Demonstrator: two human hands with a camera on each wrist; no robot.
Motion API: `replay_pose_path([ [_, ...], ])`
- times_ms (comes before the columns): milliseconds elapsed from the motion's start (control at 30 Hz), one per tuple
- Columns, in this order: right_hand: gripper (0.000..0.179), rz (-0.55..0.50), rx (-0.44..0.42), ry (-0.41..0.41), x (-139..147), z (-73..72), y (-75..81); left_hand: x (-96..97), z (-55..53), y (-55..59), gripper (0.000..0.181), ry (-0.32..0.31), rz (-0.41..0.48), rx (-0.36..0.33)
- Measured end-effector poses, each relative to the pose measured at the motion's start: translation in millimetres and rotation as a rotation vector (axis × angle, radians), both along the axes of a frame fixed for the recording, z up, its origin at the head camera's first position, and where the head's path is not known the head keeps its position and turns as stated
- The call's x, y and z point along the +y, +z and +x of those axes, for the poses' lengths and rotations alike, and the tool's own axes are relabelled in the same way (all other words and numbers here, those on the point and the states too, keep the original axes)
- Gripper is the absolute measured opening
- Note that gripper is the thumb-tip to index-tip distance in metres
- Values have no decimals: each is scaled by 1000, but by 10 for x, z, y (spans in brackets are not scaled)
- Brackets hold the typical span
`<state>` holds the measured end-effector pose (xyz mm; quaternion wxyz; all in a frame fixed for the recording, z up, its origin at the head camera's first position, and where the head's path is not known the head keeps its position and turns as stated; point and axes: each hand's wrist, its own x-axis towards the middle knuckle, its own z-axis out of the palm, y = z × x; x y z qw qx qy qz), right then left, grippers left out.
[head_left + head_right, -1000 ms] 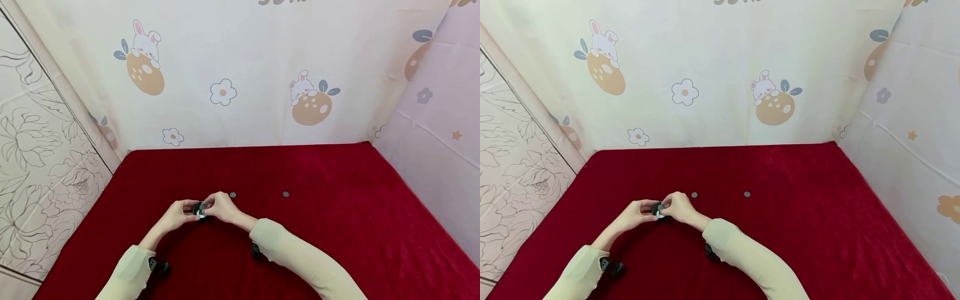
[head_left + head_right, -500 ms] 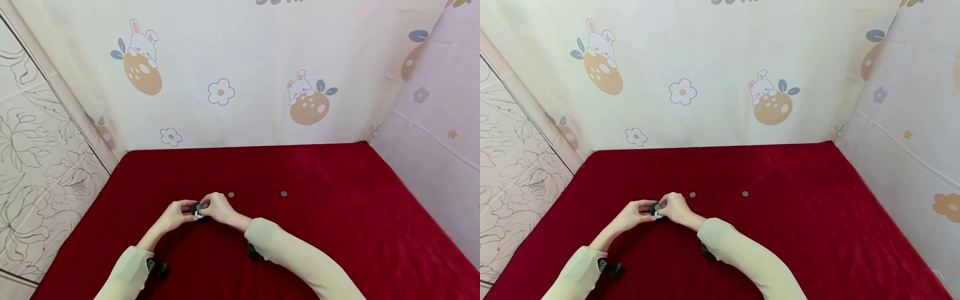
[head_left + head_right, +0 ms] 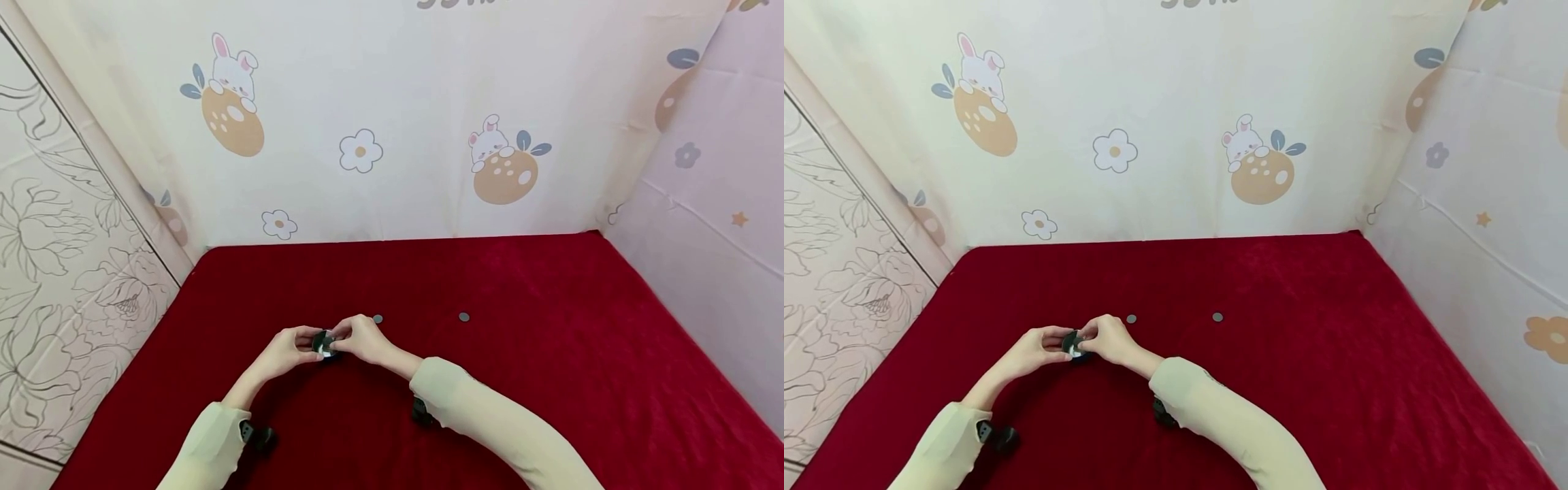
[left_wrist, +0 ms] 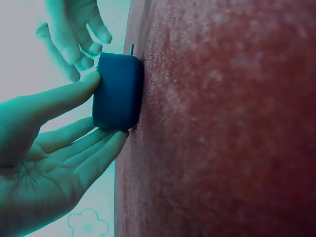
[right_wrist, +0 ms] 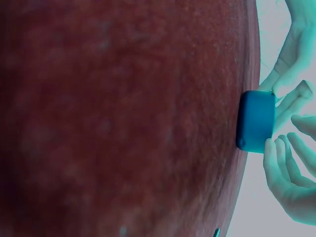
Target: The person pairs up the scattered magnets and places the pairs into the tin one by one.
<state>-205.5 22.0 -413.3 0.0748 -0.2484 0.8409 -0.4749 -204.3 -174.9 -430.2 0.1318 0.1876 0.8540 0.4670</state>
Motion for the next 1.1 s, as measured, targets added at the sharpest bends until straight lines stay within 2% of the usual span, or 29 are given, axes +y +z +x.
replay_pose_path([
  [133,17,2,-10,32,88,11,27,9,-16,8,48,-5,-23,5],
  [333,16,47,14,46,222,20,74,59,4,50,49,40,-85,25],
  [533,18,74,-1,50,368,-2,97,104,34,93,47,67,-114,100],
  [667,19,93,14,56,467,-11,114,161,48,146,45,65,-96,147],
  [867,20,98,45,64,621,-8,131,255,45,196,41,67,-81,181],
  [1100,22,111,26,41,821,-7,126,381,22,244,39,66,-74,186],
])
